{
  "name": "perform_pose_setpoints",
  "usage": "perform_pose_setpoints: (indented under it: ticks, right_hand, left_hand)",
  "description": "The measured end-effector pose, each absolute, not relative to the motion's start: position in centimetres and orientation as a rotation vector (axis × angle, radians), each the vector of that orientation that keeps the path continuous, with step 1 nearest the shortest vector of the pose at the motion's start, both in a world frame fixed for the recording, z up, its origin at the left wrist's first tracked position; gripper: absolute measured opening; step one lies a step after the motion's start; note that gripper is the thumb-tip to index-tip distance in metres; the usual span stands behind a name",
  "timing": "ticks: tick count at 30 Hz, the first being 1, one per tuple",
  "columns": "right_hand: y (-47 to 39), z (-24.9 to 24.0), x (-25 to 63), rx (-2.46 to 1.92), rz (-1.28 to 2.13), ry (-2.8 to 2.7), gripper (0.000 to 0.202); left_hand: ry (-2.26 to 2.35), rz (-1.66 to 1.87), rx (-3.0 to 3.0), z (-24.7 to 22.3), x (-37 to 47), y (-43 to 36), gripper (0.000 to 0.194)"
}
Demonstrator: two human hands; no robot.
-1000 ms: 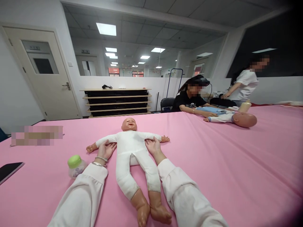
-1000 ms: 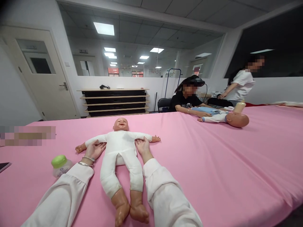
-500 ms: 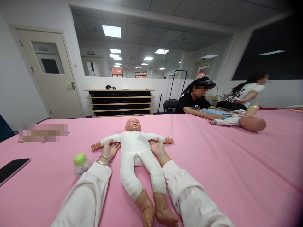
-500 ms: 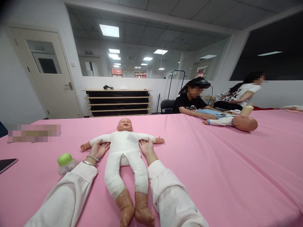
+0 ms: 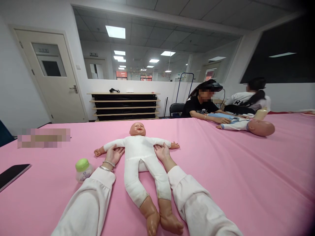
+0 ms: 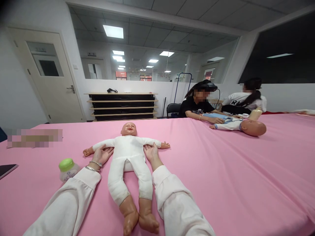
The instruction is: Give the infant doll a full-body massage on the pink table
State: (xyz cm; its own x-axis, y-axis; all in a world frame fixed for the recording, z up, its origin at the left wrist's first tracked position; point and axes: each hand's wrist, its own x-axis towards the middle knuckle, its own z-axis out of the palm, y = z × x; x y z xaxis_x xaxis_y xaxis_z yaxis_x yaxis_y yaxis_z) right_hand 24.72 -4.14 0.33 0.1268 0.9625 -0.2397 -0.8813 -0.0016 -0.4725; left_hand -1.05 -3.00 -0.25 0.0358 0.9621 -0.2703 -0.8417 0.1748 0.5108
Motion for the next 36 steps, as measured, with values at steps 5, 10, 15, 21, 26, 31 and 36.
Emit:
perform_pose_setpoints:
  ticks: [5,10,15,21,26,31,36]
  right_hand:
    - [-4.11,0.3,24.72,-0.601,1.449,-0.167,0.035]
    - [-4.29,0.54,24.61,-0.594,1.452,-0.148,0.032]
    - [-4.28,0.53,24.56,-0.595,1.456,-0.149,0.031]
    - [-4.17,0.36,24.64,-0.592,1.458,-0.16,0.031]
    - [-4.15,0.35,24.66,-0.59,1.454,-0.15,0.03]
    - [-4.23,0.43,24.68,-0.595,1.454,-0.155,0.03]
    - [-4.21,0.44,24.66,-0.592,1.447,-0.157,0.031]
  left_hand:
    - [0.635,1.411,0.24,-0.16,-0.97,-3.07,0.018]
    - [0.627,1.418,0.226,-0.24,-1.02,-3.05,0.018]
    - [0.624,1.416,0.22,-0.35,-1.1,-3.02,0.018]
    - [0.625,1.422,0.2,-0.23,-1.05,-3.06,0.019]
    - [0.621,1.415,0.219,-0.1,-0.98,-3.19,0.02]
    - [0.625,1.405,0.226,-0.16,-1.0,-3.1,0.019]
    - [0.621,1.404,0.198,-0.22,-1.04,-3.06,0.021]
